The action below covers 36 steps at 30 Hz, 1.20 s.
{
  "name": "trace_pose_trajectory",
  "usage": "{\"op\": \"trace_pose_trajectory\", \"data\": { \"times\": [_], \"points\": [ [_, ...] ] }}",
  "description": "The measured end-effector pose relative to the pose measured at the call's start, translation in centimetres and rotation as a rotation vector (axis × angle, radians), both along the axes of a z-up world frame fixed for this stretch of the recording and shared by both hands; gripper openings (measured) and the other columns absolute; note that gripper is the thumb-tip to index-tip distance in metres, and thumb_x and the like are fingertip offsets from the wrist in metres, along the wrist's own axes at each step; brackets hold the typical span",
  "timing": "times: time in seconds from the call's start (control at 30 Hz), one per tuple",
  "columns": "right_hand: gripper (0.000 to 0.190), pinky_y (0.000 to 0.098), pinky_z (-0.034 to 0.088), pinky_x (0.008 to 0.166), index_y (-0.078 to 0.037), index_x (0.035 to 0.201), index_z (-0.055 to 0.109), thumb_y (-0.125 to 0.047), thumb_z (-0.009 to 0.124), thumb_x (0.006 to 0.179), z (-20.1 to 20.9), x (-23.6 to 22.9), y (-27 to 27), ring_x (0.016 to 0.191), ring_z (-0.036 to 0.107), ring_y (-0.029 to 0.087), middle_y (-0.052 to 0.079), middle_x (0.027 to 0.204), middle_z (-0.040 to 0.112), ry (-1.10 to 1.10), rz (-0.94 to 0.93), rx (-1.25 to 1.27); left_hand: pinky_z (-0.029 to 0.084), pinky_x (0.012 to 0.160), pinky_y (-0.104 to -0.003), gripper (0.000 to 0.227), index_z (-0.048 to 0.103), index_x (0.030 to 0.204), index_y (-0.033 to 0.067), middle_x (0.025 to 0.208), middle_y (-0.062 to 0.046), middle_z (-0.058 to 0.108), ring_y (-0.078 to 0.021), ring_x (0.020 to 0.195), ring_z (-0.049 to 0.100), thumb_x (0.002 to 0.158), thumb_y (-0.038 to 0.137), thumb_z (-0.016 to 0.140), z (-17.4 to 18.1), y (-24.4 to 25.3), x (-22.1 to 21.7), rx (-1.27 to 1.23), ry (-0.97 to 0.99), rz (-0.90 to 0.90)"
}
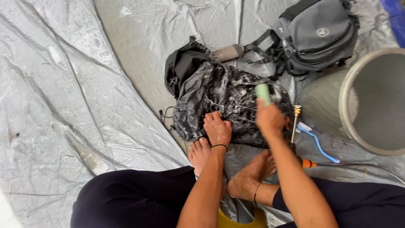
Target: The person washes a black backpack by hand using a brush and soapy water from a bucket while sitting on a tarp.
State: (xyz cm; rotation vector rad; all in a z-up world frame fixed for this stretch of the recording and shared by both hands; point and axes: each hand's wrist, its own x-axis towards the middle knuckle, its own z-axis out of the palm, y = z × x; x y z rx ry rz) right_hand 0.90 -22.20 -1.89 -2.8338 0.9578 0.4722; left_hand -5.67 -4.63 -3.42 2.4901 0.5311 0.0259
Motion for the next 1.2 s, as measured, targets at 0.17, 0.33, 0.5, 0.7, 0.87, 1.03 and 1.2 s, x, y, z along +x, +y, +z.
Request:
{"op": "trace_pose_trajectory", "data": {
  "times": [0.17, 0.33, 0.5, 0.7, 0.87, 1.03, 1.2],
  "points": [
    [0.071, 0.0568, 0.062, 0.075, -0.008, 0.099, 0.073, -0.070, 0.040, 0.108, 1.9, -6.4, 3.2, 0.086, 0.082, 0.044, 0.023, 0.084, 0.079, 0.077, 0.589, 0.096, 0.048, 0.080, -0.042, 0.037, 0.042, 0.106, 0.0166, 0.109, -0.008, 0.045, -0.0298, 0.096, 0.055, 0.081, 0.019, 0.069, -0.7, -0.1, -0.2, 0.073, -0.012, 0.018],
    [0.073, 0.0605, 0.060, 0.093, -0.001, 0.118, 0.080, -0.063, 0.043, 0.108, 6.4, -2.6, -5.7, 0.114, 0.077, 0.048, 0.028, 0.112, 0.082, 0.200, 0.205, -0.024, 0.050, 0.081, -0.044, 0.039, 0.041, 0.106, 0.0175, 0.111, -0.008, 0.046, -0.0332, 0.098, 0.056, 0.079, 0.014, 0.070, 0.2, 0.6, -0.4, -0.030, 0.030, -0.025],
    [0.071, 0.0564, 0.061, 0.096, 0.000, 0.115, 0.080, -0.062, 0.046, 0.106, 8.6, -8.0, 1.2, 0.116, 0.077, 0.044, 0.025, 0.112, 0.082, 0.261, 0.135, 0.100, 0.051, 0.081, -0.048, 0.042, 0.041, 0.103, 0.0175, 0.109, -0.009, 0.047, -0.0362, 0.100, 0.057, 0.077, 0.014, 0.074, 0.4, 0.3, -0.5, -0.024, 0.032, -0.024],
    [0.073, 0.0556, 0.062, 0.093, -0.001, 0.111, 0.077, -0.067, 0.044, 0.107, 6.8, -6.6, -2.1, 0.107, 0.079, 0.044, 0.023, 0.103, 0.083, 0.177, 0.604, -0.097, 0.055, 0.078, -0.043, 0.020, 0.047, 0.095, 0.0132, 0.105, -0.012, 0.049, -0.0343, 0.095, 0.062, 0.096, 0.010, 0.066, 0.6, 2.7, 0.1, -0.003, 0.119, -0.139],
    [0.089, 0.0586, 0.056, 0.103, 0.004, 0.127, 0.078, -0.069, 0.032, 0.108, 8.3, -5.0, -3.7, 0.127, 0.071, 0.047, 0.029, 0.124, 0.079, 0.269, 0.109, 0.166, 0.055, 0.073, -0.063, 0.020, 0.060, 0.081, -0.0044, 0.087, -0.030, 0.065, -0.0563, 0.089, 0.066, 0.091, 0.013, 0.063, 3.2, 2.2, 2.1, -0.486, 0.024, 0.082],
    [0.074, 0.0589, 0.058, 0.102, -0.002, 0.118, 0.081, -0.063, 0.041, 0.104, 9.8, -6.2, 2.4, 0.120, 0.075, 0.047, 0.025, 0.117, 0.081, 0.220, 0.385, 0.257, 0.046, 0.071, -0.039, 0.010, 0.057, 0.070, 0.0130, 0.068, -0.010, 0.057, -0.0234, 0.072, 0.051, 0.080, 0.012, 0.058, 4.4, 4.1, 8.7, -0.857, -0.208, 0.606],
    [0.069, 0.0573, 0.059, 0.099, -0.003, 0.111, 0.082, -0.060, 0.045, 0.110, 9.7, -3.0, -4.4, 0.116, 0.078, 0.044, 0.026, 0.112, 0.083, 0.170, 0.330, 0.152, 0.049, 0.106, -0.043, 0.016, 0.062, 0.102, 0.0147, 0.115, -0.015, 0.069, -0.0330, 0.099, 0.065, 0.087, 0.023, 0.061, 5.2, 6.1, 9.8, -0.897, -0.174, 0.836]
  ]
}}
